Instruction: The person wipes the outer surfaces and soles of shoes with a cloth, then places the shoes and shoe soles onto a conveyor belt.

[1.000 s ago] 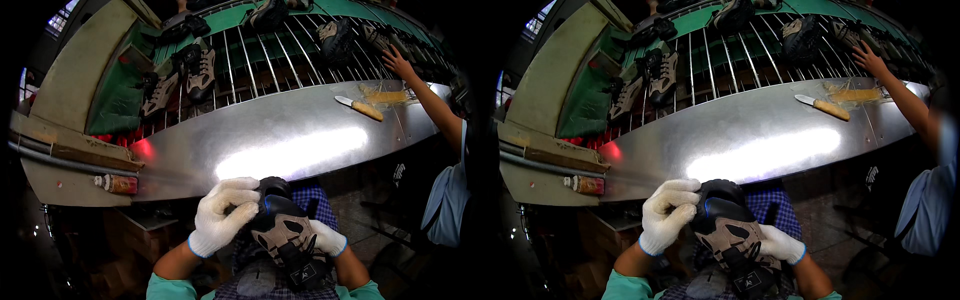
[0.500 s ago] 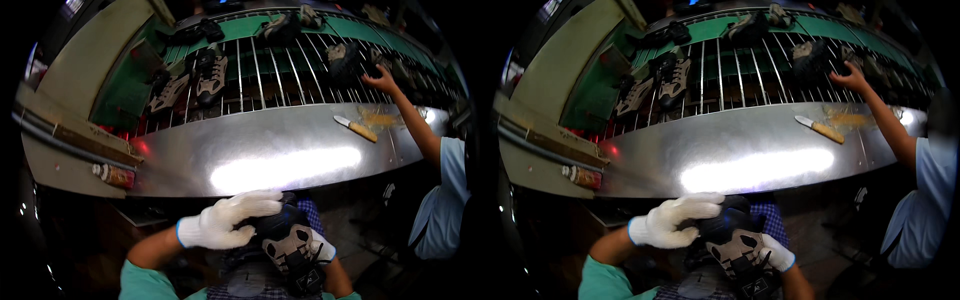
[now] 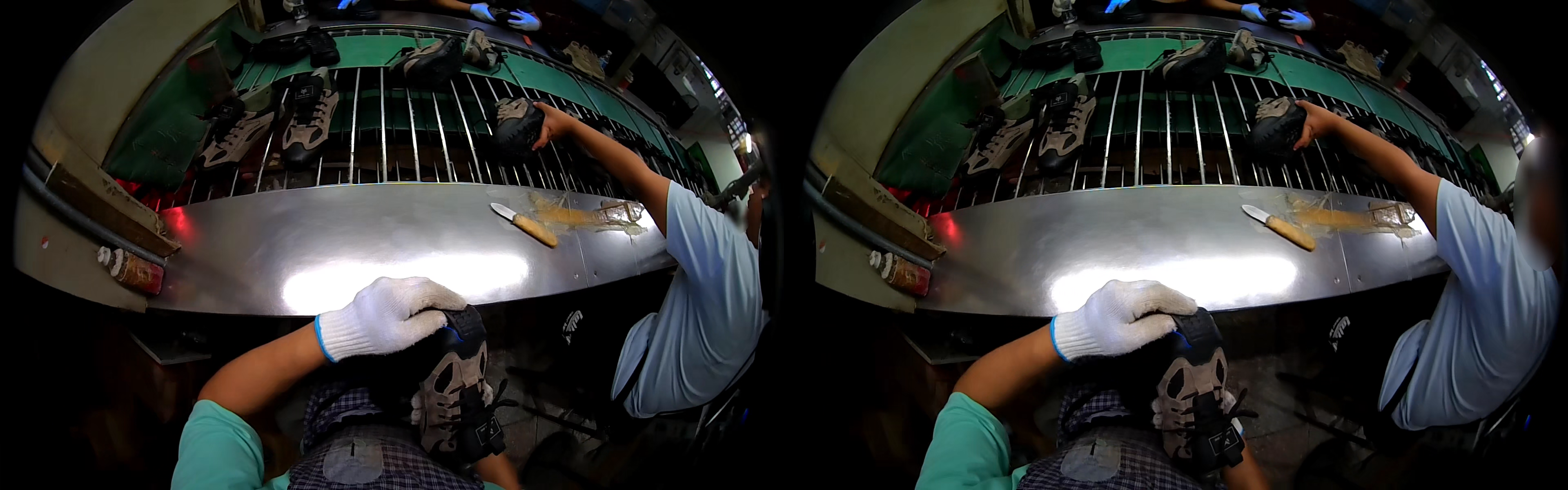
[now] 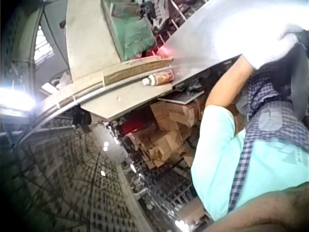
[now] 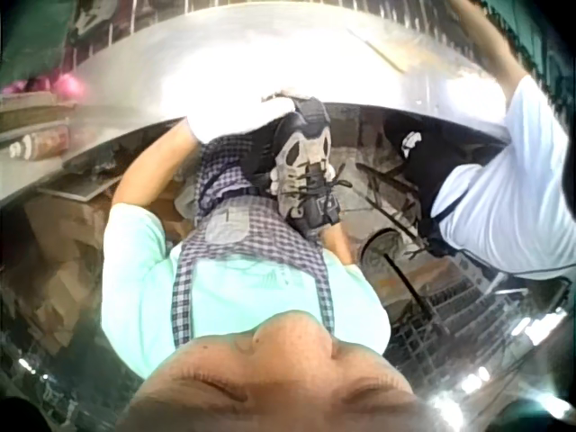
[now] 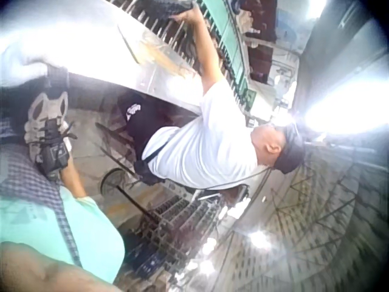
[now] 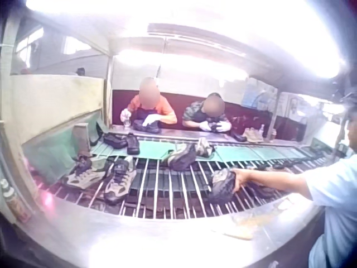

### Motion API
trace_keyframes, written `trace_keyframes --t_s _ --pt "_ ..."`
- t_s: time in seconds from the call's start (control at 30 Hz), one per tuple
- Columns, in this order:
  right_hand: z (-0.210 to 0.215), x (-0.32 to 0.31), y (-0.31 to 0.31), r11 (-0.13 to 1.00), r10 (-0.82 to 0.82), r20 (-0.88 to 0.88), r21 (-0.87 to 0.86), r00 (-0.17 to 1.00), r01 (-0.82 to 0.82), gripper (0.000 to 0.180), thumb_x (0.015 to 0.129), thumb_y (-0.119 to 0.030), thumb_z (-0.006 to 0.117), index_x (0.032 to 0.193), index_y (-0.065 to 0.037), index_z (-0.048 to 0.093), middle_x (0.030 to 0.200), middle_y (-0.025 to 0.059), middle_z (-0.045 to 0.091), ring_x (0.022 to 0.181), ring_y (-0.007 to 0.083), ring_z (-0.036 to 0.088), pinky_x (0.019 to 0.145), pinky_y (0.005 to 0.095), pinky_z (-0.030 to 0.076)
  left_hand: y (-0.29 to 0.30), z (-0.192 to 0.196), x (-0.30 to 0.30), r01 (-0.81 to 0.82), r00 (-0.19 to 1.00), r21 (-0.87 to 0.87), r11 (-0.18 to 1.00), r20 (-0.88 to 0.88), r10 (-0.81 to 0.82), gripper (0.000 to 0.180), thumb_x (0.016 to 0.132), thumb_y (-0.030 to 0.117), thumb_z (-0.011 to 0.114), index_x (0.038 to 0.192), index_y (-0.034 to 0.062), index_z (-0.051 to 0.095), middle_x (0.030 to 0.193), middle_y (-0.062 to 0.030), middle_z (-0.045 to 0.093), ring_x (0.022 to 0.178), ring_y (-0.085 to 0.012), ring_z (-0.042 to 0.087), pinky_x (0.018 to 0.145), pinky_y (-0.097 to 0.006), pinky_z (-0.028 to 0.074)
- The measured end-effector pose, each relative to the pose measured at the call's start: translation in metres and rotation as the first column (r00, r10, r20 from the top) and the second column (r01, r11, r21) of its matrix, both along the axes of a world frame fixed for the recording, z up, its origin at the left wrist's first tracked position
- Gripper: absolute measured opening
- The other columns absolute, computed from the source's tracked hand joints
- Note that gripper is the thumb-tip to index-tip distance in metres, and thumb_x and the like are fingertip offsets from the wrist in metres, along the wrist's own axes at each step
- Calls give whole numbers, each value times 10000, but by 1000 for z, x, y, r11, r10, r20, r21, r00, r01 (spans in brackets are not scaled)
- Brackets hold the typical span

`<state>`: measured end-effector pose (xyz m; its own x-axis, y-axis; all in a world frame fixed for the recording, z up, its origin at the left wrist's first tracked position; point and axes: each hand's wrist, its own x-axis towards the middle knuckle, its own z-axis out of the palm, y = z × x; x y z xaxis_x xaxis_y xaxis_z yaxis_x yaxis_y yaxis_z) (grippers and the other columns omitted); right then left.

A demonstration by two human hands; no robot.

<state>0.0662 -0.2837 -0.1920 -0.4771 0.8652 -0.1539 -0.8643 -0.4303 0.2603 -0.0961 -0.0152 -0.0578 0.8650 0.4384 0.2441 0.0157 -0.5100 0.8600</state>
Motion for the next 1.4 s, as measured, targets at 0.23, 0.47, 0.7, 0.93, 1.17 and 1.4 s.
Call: trace_keyframes --t_s 0.23,0.47,0.7,0.93,1.17,1.4 --pt "26 -6 14 996 46 214 -83 976 -29 816 956 -686 563 1375 13 616 1267 240 652 1138 405 668 974 485 595 25 16 8 121 975 650 750 63 -212 310 923 102 694 1220 18 716 1213 -136 747 1042 -293 766 870 -379 645" --pt "36 -5 10 982 112 407 -184 906 -39 750 1013 -614 534 1401 26 580 1290 241 651 1147 408 668 1011 498 573 28 24 28 291 932 723 626 -67 -356 242 924 124 687 1159 98 737 1228 -74 742 1071 -239 755 863 -339 643" --pt "-11 -4 -17 986 121 499 -158 858 -47 1029 926 -747 576 1550 59 438 1463 286 575 1329 434 594 1149 540 488 12 2 40 179 983 347 921 -105 -152 301 866 93 702 1155 152 759 1254 29 774 1073 -191 765 804 -337 657" --pt "-3 -7 -11 966 212 561 -242 800 -87 1081 930 -746 577 1609 70 374 1558 302 515 1429 445 533 1210 558 443 -4 -3 7 57 985 419 906 127 -121 466 784 -13 707 1248 19 717 1387 -193 680 1210 -350 712 1028 -441 614" --pt "6 -3 9 998 59 265 10 963 -64 898 992 -608 609 1593 33 422 1487 274 595 1385 420 585 1181 530 470 9 11 -24 62 991 -43 997 -115 -67 621 873 -4 630 1490 71 611 1505 -218 615 1380 -355 622 1181 -413 513" --pt "22 -19 9 996 84 359 -62 930 -66 876 996 -586 616 1585 34 428 1467 276 608 1368 417 599 1167 522 480 -5 -5 -31 121 989 -347 930 -36 -143 691 918 13 582 1601 1 474 1576 -210 575 1453 -290 568 1251 -394 422"
